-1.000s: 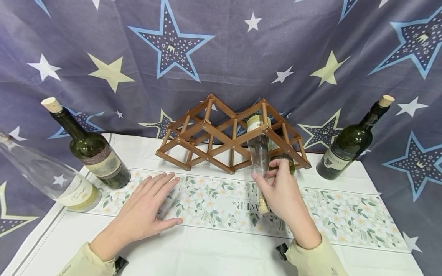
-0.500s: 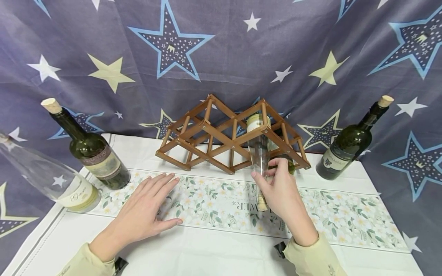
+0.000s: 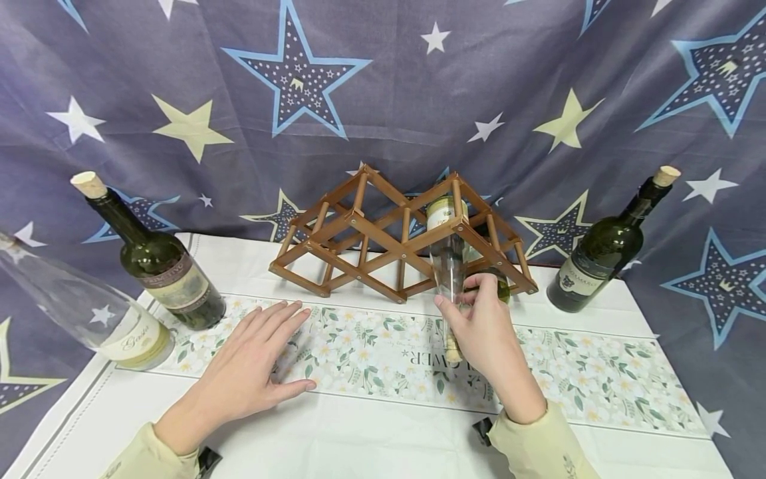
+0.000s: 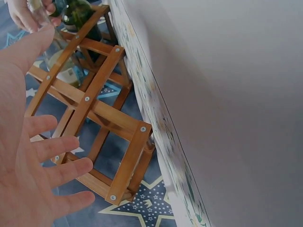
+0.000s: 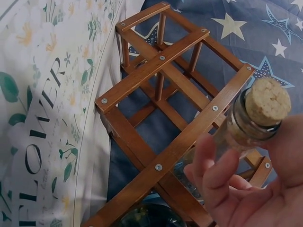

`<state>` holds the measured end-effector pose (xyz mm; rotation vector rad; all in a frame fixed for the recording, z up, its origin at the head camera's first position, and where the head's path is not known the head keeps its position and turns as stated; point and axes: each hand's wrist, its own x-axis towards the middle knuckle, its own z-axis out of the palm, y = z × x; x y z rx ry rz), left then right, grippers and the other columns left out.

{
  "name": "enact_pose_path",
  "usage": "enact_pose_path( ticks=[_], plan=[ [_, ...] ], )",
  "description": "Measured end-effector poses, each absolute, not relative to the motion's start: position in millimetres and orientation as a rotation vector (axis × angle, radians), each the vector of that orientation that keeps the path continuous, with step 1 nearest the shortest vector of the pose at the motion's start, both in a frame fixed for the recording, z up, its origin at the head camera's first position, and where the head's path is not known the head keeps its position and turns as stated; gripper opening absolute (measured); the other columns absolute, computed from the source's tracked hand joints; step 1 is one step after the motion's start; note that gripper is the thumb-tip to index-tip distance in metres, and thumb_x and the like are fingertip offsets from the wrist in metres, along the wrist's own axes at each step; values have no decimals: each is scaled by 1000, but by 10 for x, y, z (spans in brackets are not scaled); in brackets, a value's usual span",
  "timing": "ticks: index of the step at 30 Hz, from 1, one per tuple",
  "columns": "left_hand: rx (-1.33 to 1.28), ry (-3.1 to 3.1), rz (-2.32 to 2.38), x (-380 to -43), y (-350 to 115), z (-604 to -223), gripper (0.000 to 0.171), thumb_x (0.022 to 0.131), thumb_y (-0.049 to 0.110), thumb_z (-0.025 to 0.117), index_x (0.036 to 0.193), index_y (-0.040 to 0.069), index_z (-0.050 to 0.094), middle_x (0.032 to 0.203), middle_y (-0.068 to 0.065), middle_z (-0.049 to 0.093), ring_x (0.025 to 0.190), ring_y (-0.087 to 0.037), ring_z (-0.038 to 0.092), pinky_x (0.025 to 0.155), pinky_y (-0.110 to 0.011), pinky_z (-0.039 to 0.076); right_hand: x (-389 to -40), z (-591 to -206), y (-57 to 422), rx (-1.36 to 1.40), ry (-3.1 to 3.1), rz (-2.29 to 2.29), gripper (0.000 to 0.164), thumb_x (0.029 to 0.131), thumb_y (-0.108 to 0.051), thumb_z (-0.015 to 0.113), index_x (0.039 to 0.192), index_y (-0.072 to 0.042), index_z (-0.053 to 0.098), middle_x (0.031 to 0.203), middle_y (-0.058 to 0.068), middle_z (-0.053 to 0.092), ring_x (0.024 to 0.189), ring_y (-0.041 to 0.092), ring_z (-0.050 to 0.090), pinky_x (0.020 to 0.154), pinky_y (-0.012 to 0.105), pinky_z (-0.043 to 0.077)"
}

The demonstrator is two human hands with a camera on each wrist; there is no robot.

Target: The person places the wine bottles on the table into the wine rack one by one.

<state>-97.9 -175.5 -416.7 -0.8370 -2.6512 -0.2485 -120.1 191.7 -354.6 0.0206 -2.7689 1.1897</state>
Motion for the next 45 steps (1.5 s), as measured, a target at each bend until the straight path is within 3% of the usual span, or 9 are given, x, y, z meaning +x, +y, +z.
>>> enact_pose_path(
  ticks=[10,17,21,36,45],
  plan=[
    [-830,-2666,-254,-972,-1767,-4172,107,76,82,56,158,18,32,158,-7,33,142,-33,32,117,-53,14,-1204,-3560,1928,32,-2769,1257,70,92,-55,61,130,-1,37,110,17,66,75,20,66,60,34,54],
    [-828,-2660,-249,-975,-1769,-4173,106,77,83,55,157,17,33,159,-7,33,142,-32,32,117,-53,14,-1167,-3535,1956,12,-2793,1185,76,91,-61,59,134,-3,37,114,13,66,86,22,65,65,35,53],
    [-830,-2660,-254,-977,-1766,-4167,106,76,82,56,157,17,34,158,-7,33,142,-32,32,117,-53,14,-1131,-3502,1988,18,-2773,1168,78,90,-62,59,135,-2,36,112,11,66,83,22,63,65,36,52],
    [-826,-2666,-244,-975,-1769,-4165,106,77,83,54,158,18,32,159,-6,32,143,-32,31,118,-52,13,-1027,-3367,2190,-30,-2704,1058,72,93,-59,58,135,-3,39,111,8,65,79,20,62,63,36,49],
    [-834,-2652,-255,-974,-1756,-4160,106,76,82,56,157,17,33,158,-8,34,142,-32,32,117,-54,15,-1049,-3366,2341,-68,-2658,989,67,93,-55,60,133,-4,41,109,7,67,86,21,64,66,36,50]
  ],
)
